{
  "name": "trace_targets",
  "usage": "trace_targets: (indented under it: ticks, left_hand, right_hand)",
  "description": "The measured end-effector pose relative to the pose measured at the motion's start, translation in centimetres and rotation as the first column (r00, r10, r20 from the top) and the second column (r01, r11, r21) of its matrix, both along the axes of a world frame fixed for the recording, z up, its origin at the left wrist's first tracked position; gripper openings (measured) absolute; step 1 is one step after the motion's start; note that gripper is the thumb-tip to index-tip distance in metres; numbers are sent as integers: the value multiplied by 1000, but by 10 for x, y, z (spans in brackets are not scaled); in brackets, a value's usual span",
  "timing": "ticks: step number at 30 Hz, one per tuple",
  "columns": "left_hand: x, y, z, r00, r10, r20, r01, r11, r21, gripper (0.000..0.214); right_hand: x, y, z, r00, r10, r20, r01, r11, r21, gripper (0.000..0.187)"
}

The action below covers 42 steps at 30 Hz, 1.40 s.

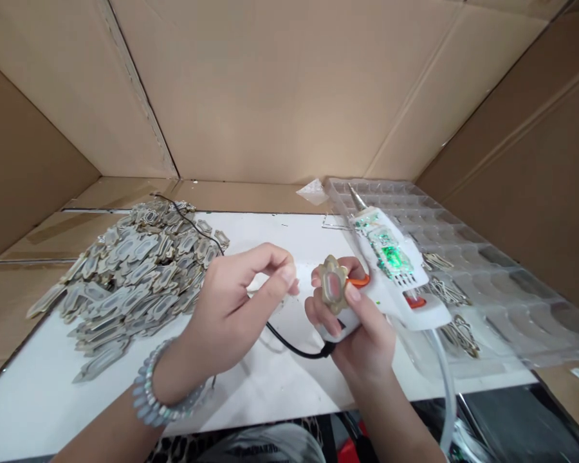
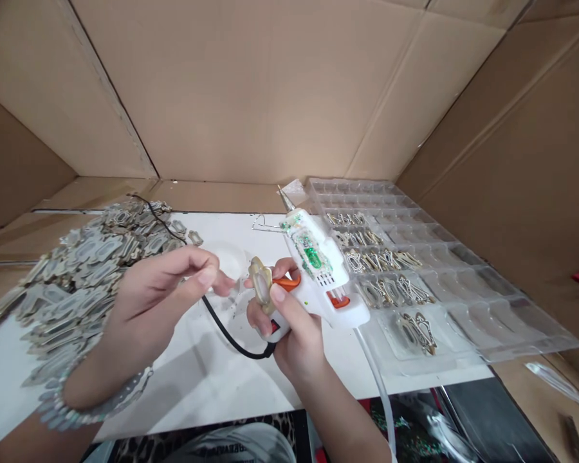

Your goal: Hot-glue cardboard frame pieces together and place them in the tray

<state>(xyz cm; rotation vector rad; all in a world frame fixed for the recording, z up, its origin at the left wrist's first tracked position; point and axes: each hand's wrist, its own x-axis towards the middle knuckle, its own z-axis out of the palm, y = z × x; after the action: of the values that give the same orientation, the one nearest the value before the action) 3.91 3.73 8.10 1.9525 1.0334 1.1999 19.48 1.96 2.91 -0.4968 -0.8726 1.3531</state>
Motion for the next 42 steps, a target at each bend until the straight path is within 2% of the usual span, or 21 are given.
trace_targets:
  ticks: [4,5,7,8,10,11,14,17,22,26,29,32,34,36,39,41,42]
  left_hand:
    - [0,-9,-15,987,121,102,-128,990,60,42]
    - [1,-11,-18,982,152,110,-162,983,85,37]
    - [1,-14,-25,977,185,108,-199,970,143,9]
    - [1,-15,-27,979,181,98,-196,965,176,17]
    - [-1,-18,-31,988,140,63,-151,957,249,58]
    - [-1,-19,-33,993,111,33,-116,950,290,70]
    - [-4,-22,-33,995,55,-78,-22,928,372,79]
    - [-6,-23,-31,989,45,-142,14,923,385,79]
    - [-10,-23,-33,995,36,-95,5,918,397,76]
    - [-13,-26,-37,999,-29,40,16,955,295,76]
    - [-21,-29,-40,995,27,100,-51,969,241,74]
    - [-43,-29,-44,969,196,149,-220,962,160,69]
    - [-67,-26,-50,929,345,136,-360,927,106,65]
    - [-97,-22,-58,861,506,40,-508,857,87,65]
    - [-139,-18,-70,626,749,-218,-722,662,199,76]
    - [-159,-18,-74,488,814,-315,-799,562,215,79]
    - [-165,-19,-74,437,827,-355,-824,526,210,80]
  right_hand:
    - [-5,-6,2,999,9,-30,-11,999,-53,14]
    - [-7,-8,2,999,12,-45,-15,997,-74,14]
    - [-10,-11,3,996,20,-91,-31,991,-127,14]
    - [-12,-13,4,993,27,-119,-46,986,-163,14]
    - [-15,-15,6,985,35,-168,-74,971,-229,15]
    - [-17,-17,7,983,38,-180,-84,963,-255,15]
    - [-20,-19,9,983,39,-180,-91,952,-292,18]
    - [-23,-21,8,988,25,-154,-72,949,-306,19]
    - [-28,-24,4,992,67,-106,-92,963,-252,20]
    - [-29,-23,3,993,103,-57,-112,976,-186,19]
    - [-20,-16,-1,996,-31,88,37,997,-71,18]
    - [2,-2,-7,946,-206,250,194,978,72,15]
    - [20,9,-8,903,-253,348,225,967,119,12]
    - [35,20,-3,838,-335,431,258,939,227,11]
    - [47,33,16,780,-436,450,306,892,334,11]
    - [47,37,35,810,-463,359,366,878,307,16]
    - [44,39,44,841,-439,316,366,892,266,17]
